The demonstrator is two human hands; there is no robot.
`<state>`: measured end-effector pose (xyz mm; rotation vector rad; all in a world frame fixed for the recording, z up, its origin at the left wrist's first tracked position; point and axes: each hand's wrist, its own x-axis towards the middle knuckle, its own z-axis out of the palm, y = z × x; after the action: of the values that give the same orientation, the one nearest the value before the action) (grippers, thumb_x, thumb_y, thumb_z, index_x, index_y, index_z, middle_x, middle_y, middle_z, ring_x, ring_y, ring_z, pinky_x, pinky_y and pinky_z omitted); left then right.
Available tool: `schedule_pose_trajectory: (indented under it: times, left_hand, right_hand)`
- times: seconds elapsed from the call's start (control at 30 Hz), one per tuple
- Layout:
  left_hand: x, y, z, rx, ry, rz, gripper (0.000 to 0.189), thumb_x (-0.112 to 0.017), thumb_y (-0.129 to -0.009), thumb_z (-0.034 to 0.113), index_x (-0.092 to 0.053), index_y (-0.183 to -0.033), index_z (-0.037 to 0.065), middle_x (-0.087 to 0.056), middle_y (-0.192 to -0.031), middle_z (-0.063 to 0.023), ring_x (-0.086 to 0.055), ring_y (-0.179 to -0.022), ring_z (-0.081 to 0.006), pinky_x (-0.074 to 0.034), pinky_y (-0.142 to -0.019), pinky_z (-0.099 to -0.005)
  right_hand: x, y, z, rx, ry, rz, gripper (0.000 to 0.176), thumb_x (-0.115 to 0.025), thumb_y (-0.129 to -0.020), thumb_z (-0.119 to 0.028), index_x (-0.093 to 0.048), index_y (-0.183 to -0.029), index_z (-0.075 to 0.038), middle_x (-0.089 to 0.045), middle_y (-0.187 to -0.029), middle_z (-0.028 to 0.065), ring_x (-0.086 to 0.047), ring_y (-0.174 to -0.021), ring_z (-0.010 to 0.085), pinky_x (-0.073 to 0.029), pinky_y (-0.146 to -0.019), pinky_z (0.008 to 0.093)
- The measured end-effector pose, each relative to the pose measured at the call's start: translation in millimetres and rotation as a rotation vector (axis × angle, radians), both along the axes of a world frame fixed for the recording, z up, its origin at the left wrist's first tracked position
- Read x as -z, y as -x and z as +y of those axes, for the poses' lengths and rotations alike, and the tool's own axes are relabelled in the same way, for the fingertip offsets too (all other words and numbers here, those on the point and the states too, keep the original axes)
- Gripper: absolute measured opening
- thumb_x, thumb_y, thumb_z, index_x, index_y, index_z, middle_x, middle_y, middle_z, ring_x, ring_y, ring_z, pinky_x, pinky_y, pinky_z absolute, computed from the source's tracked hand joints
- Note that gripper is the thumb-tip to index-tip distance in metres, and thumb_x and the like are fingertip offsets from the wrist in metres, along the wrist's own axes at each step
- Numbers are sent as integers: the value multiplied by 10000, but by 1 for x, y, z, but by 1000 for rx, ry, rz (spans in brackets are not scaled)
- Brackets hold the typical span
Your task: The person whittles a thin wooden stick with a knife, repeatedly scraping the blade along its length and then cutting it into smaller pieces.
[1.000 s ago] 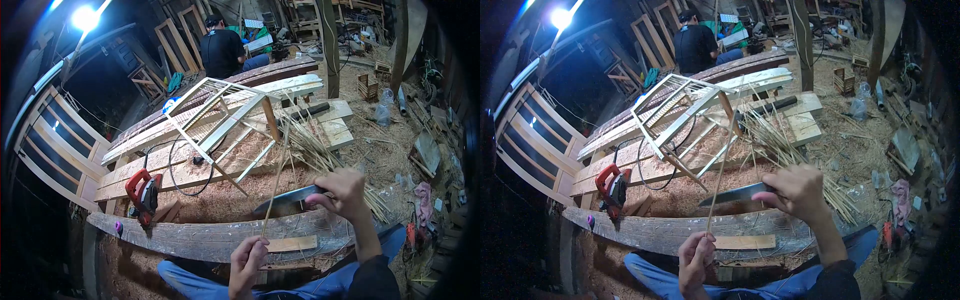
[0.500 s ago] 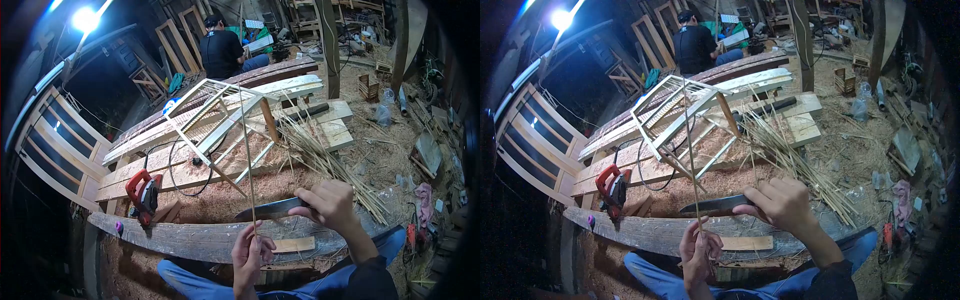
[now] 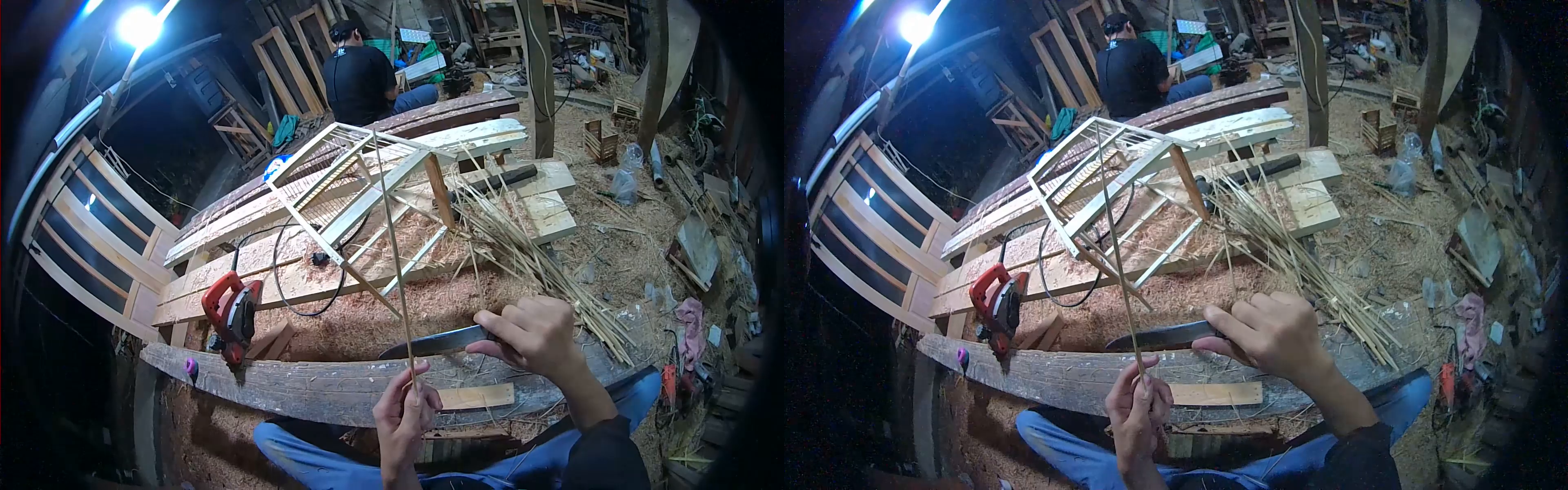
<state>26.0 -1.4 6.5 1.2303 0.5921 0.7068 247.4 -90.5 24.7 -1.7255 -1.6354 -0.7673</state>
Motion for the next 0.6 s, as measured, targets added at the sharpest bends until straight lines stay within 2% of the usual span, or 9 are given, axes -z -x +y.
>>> schedule_pose_trajectory:
  times: [0.07, 0.2, 0.27, 0.33, 0.4, 0.47, 0.5, 0.6]
  left_hand:
    - [0, 0, -1, -2, -9, 11, 337, -529, -1042, 131, -546, -1341, -25, -622, -791, -114, -402, -530, -20, -310, -480, -180]
    - [1, -5, -5, -64, 85, -135, 308, -517, -1045, 118, -556, -1315, -23, -617, -787, -105, -401, -527, -29, -318, -478, -186]
    - [0, -5, -6, -103, 130, -185, 301, -515, -1045, 113, -559, -1311, -20, -615, -783, -97, -399, -526, -32, -317, -478, -186]
    - [2, 1, -2, -118, 3, -92, 304, -516, -1042, 105, -555, -1318, -15, -614, -762, -83, -392, -524, -38, -319, -480, -194]
    - [6, 3, 1, -102, 28, -104, 283, -530, -1032, 90, -580, -1291, -15, -597, -732, -60, -415, -542, -45, -330, -497, -198]
    - [10, 5, 3, -91, -116, 92, 247, -552, -1030, 133, -624, -1176, -52, -558, -678, -35, -394, -487, -42, -278, -443, -211]
    - [9, 3, 4, 32, -215, 131, 222, -557, -1024, 109, -653, -1129, -62, -531, -678, -10, -411, -544, -38, -285, -478, -206]
    - [3, -7, -9, 54, -136, 82, 230, -544, -1026, 77, -645, -1177, -64, -513, -684, 3, -429, -589, -41, -298, -503, -204]
  right_hand:
    - [0, 0, 0, -21, 3, 16, 358, -770, -804, -484, -725, -932, -153, -477, -609, -49, -500, -536, 111, -362, -478, 275]
    - [2, 7, 3, -44, 18, 15, 358, -768, -805, -490, -719, -931, -159, -478, -606, -54, -491, -527, 105, -360, -474, 269]
    - [5, 13, 4, -191, 58, 18, 350, -765, -809, -487, -716, -929, -161, -479, -607, -57, -487, -529, 99, -355, -472, 262]
    - [7, 18, 7, -216, 59, 24, 351, -765, -807, -487, -719, -933, -162, -473, -614, -57, -477, -529, 95, -349, -473, 256]
    - [11, 19, 10, -201, 3, 32, 378, -788, -741, -523, -726, -892, -182, -445, -604, -54, -447, -507, 108, -331, -459, 270]
    - [11, 16, 8, -207, 32, 12, 374, -772, -783, -493, -731, -951, -162, -468, -640, -59, -471, -548, 97, -345, -477, 257]
    - [12, 17, 9, -199, 11, 18, 374, -773, -779, -489, -735, -952, -159, -473, -646, -61, -470, -553, 96, -343, -479, 257]
    - [11, 13, 7, -154, -19, 8, 364, -772, -775, -485, -745, -944, -164, -487, -659, -68, -466, -561, 92, -339, -483, 255]
